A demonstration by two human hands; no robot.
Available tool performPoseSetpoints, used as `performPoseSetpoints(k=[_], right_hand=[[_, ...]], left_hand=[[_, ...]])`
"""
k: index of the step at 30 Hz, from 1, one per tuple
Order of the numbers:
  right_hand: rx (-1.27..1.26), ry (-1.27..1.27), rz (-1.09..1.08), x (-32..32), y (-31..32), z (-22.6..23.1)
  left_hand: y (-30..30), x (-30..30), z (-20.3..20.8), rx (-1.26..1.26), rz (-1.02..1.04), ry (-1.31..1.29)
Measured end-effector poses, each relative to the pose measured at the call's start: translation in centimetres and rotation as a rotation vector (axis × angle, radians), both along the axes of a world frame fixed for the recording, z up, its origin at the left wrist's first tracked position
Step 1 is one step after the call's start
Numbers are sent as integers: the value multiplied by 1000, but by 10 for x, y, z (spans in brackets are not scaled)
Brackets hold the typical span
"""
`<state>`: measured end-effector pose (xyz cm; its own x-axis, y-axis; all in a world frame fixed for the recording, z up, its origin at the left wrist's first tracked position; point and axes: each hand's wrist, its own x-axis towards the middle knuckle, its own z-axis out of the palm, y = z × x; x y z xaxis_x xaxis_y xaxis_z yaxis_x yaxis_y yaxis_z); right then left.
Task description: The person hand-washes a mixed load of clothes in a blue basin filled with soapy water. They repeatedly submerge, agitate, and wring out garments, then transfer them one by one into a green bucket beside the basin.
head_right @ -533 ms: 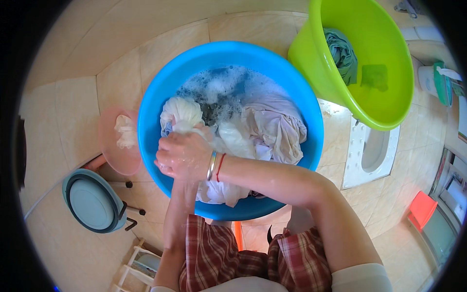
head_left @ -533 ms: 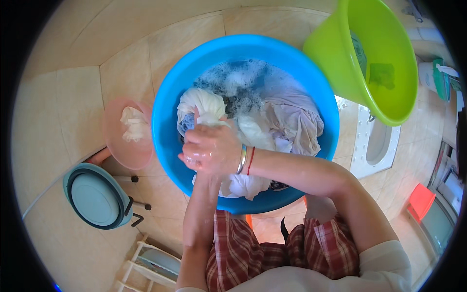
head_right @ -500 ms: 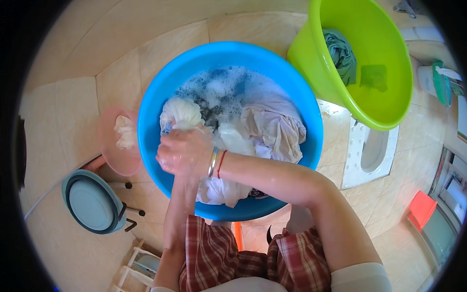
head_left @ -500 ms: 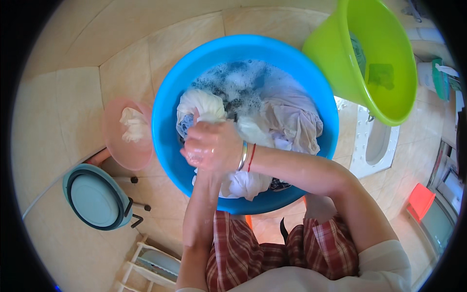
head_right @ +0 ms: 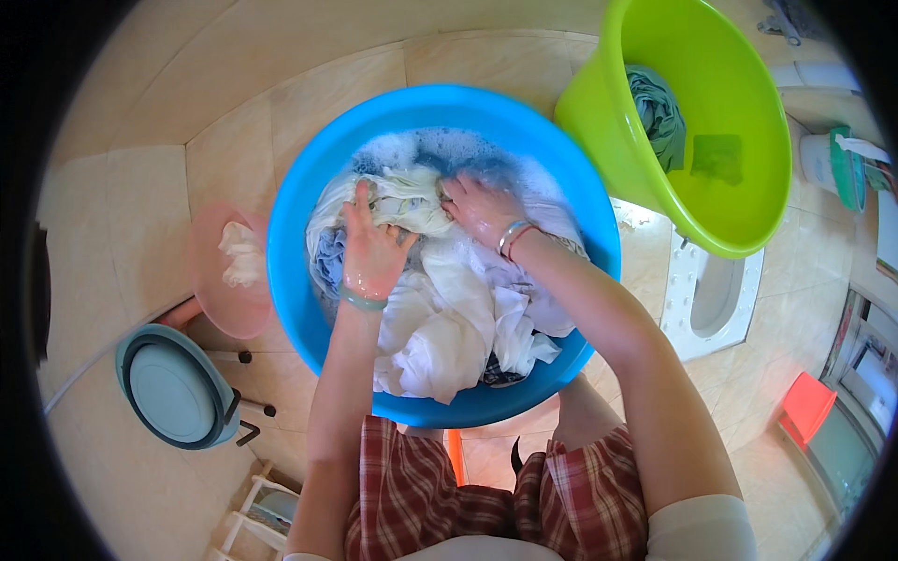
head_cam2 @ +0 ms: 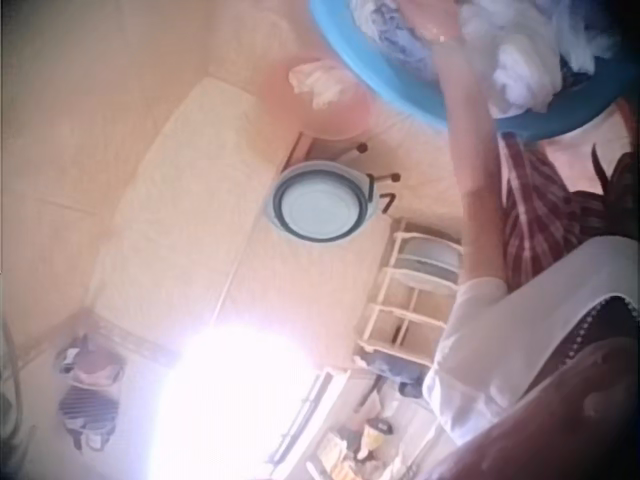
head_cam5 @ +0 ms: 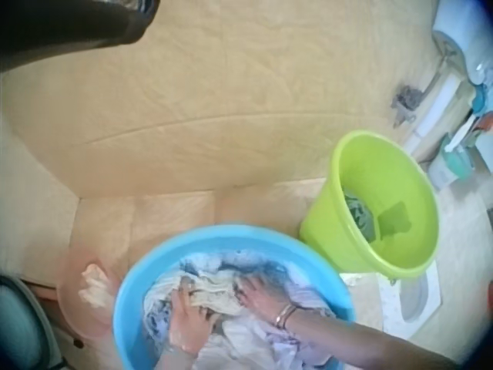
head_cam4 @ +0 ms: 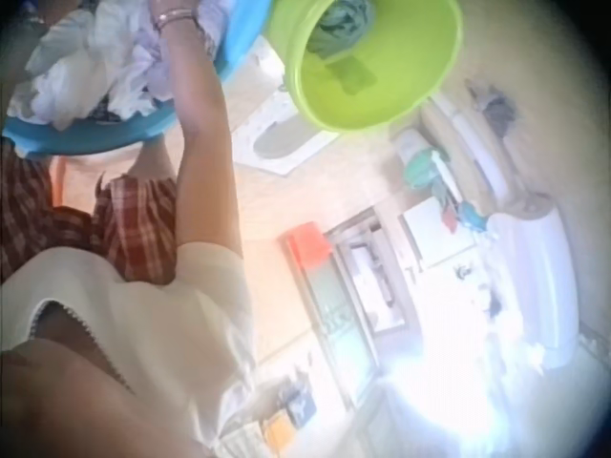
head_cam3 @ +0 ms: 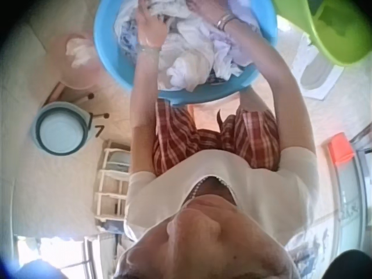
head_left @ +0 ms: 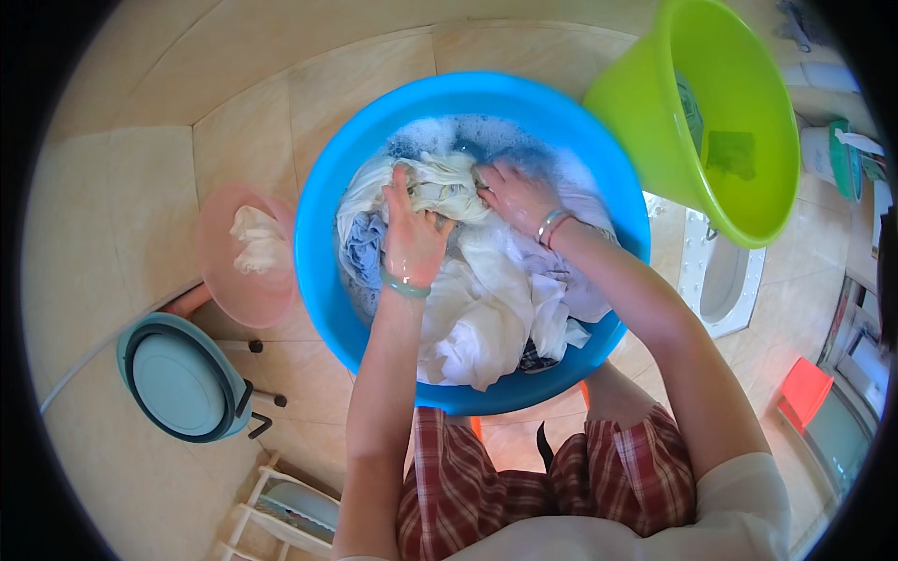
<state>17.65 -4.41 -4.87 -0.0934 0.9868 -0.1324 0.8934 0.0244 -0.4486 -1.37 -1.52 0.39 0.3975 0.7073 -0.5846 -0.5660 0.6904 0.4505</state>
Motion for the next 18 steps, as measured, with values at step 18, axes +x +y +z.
performPoseSetpoints(k=[18], right_hand=[[405, 607, 286, -131, -31, 144]], left_hand=[[3, -46, -23, -234, -388, -662]])
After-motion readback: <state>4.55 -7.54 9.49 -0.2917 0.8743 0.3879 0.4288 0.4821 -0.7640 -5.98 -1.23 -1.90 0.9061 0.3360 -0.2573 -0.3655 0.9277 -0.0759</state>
